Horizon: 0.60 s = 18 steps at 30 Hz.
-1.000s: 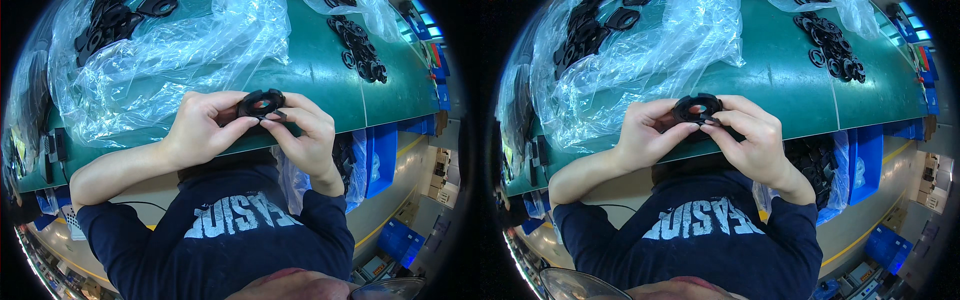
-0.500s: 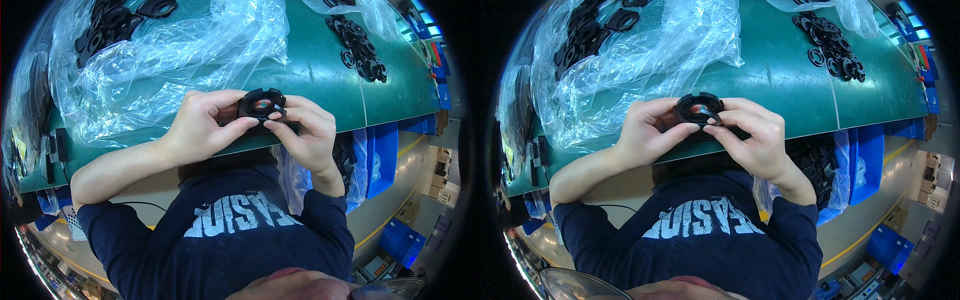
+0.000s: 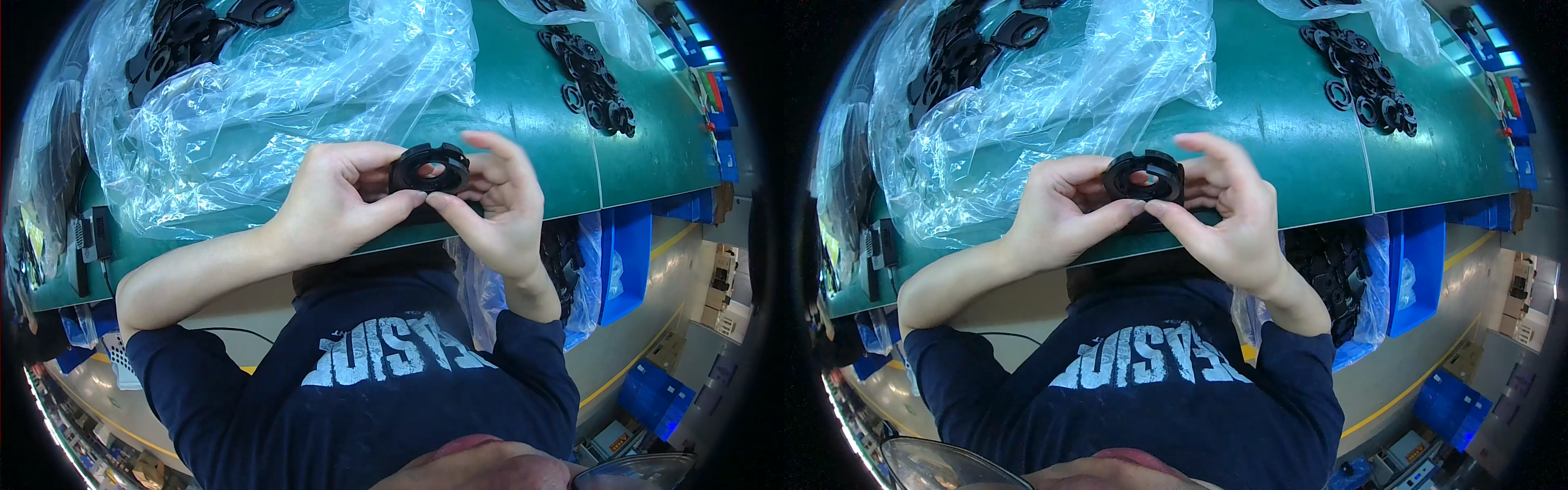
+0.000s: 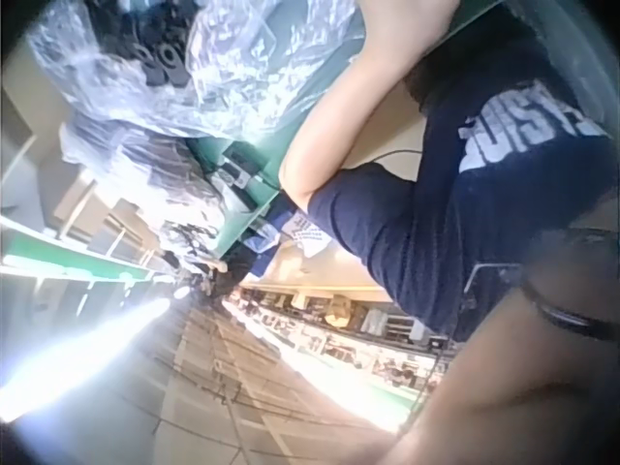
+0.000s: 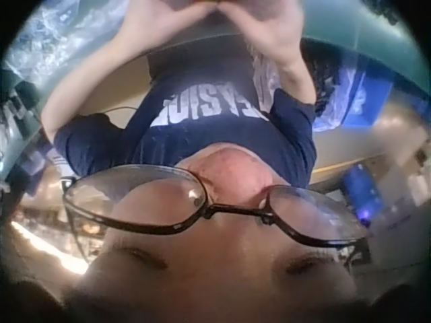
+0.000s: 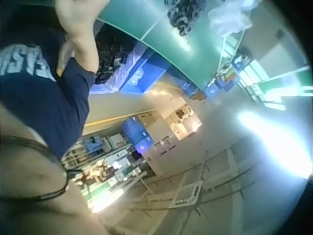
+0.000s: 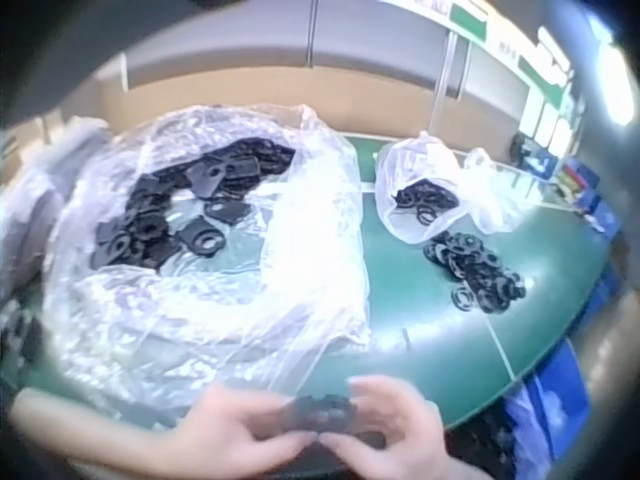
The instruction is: The person assembles black plastic components by hand at a workstation.
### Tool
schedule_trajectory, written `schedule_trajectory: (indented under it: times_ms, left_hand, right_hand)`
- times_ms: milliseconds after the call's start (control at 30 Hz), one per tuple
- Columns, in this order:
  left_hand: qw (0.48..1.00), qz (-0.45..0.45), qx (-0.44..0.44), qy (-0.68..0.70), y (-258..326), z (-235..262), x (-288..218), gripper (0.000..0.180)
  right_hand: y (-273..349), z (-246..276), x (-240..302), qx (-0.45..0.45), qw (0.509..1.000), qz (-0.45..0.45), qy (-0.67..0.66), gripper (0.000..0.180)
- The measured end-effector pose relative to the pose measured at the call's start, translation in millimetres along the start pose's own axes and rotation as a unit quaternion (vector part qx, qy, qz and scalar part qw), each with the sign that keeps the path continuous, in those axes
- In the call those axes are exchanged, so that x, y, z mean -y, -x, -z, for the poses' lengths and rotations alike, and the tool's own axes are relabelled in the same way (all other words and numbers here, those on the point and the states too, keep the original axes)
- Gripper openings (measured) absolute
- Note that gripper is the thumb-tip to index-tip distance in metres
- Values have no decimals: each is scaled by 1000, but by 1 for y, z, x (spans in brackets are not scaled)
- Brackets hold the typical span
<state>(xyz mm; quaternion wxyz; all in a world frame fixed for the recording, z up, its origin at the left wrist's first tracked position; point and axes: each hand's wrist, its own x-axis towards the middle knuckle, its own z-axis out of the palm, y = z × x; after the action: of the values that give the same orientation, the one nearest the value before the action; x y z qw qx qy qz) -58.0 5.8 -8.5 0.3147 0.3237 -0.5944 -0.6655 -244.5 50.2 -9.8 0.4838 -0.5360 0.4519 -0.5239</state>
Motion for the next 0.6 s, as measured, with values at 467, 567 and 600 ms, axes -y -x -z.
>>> schedule_trajectory:
  times_ms: [467, 567, 600]
  left_hand:
    - [1000, 16, -1, 6, -2, 6, 0, 25]
    - [998, 49, 34, 3, -4, 10, 0, 28]
    - [998, 41, 35, 12, -4, 9, 1, 28]
  right_hand:
    - [-6, 3, -5, 42, 999, -30, 16, 34]
    - [-7, 3, -7, 25, 999, -25, 2, 34]
    - [-7, 3, -8, 18, 1000, -16, -5, 34]
